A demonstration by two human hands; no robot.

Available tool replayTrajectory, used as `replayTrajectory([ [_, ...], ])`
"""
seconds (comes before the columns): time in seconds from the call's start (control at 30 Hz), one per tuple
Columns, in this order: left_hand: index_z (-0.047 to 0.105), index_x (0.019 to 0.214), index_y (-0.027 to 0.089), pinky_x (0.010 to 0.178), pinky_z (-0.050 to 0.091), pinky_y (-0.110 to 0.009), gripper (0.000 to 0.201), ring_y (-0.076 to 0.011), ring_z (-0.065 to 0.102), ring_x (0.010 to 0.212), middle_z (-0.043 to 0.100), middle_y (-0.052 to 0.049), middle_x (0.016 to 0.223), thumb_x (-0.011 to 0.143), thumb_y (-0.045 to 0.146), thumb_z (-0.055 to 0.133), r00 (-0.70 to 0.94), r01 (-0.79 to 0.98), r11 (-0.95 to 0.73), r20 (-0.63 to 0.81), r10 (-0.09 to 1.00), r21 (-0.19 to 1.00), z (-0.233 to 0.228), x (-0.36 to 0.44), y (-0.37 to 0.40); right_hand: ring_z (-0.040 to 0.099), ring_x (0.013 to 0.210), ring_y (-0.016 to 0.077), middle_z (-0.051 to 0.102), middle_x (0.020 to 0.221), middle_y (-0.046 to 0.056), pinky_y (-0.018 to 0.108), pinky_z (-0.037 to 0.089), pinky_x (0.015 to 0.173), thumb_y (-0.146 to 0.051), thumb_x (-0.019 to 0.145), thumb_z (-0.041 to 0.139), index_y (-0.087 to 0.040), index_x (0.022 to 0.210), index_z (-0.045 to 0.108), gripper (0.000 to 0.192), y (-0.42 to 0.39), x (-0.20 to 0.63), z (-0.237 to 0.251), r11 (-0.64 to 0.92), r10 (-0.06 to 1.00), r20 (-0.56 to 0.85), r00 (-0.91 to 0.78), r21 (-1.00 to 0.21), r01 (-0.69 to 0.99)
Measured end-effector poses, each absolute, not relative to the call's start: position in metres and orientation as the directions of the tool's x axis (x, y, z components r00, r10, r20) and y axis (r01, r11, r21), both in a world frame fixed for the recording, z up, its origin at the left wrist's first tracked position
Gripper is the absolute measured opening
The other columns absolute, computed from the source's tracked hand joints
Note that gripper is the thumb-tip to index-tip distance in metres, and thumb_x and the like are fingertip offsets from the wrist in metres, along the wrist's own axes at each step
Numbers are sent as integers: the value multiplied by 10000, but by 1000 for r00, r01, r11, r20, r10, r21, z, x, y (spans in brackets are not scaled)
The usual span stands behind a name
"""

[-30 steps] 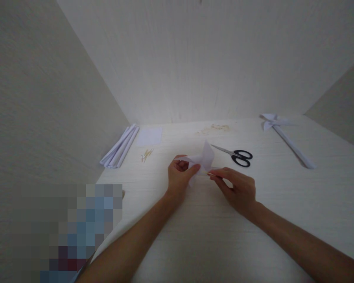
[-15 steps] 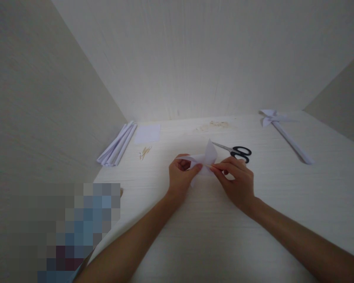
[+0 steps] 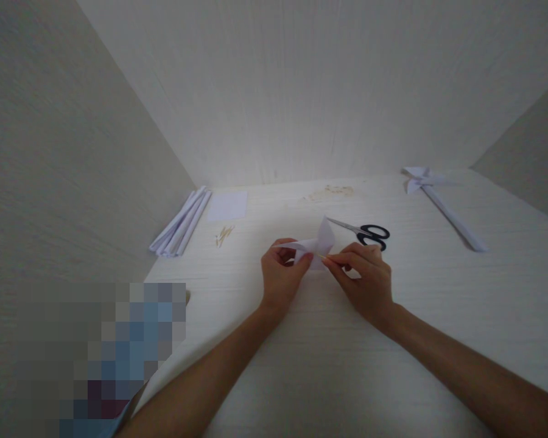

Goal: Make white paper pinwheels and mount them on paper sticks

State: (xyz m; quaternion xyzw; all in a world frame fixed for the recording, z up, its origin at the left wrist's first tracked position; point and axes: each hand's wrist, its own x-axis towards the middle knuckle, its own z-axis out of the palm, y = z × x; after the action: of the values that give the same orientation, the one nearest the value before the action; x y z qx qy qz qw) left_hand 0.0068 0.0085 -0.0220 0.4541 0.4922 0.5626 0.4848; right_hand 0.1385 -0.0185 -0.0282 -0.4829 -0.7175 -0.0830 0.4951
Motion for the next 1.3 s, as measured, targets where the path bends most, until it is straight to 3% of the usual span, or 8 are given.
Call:
replayTrajectory([
  [0.23,560,698,149,554,454,-214,244,-116,586,589,621,3,627,499,120,697,-78,-127,-41,32,996,991,-23,7,8,514,481,98,597,573,-21,285,366,584,-221,734,612,-205,667,610,69,-18,138,-27,555,585,811,-32,-370,745],
  [0.53,581,674,152,547,452,-206,214,-114,585,583,623,2,622,498,114,697,-63,-150,-36,27,998,988,-21,12,2,581,619,143,635,664,16,306,415,624,-183,746,588,-222,778,644,75,-18,139,-29,580,561,827,-23,-374,724],
  [0.8,600,665,138,586,461,-226,197,-113,577,589,628,-4,631,494,107,693,-45,-192,26,-35,998,981,-22,12,3,561,633,152,623,676,22,302,416,622,-189,764,555,-201,728,628,82,-16,140,-29,494,660,751,20,-454,742],
  [1.07,605,653,144,587,463,-223,209,-105,578,576,634,10,620,473,92,698,-20,-294,75,-84,996,953,-22,13,3,551,615,146,607,655,10,296,415,605,-182,770,541,-203,709,607,92,-16,139,-28,489,660,751,16,-445,750],
  [1.3,613,662,136,590,464,-215,200,-98,580,581,643,2,636,484,93,693,-4,-290,93,-99,995,953,-23,11,4,548,627,150,591,666,16,298,429,596,-187,771,538,-191,700,596,91,-16,139,-29,455,706,705,70,-527,718],
])
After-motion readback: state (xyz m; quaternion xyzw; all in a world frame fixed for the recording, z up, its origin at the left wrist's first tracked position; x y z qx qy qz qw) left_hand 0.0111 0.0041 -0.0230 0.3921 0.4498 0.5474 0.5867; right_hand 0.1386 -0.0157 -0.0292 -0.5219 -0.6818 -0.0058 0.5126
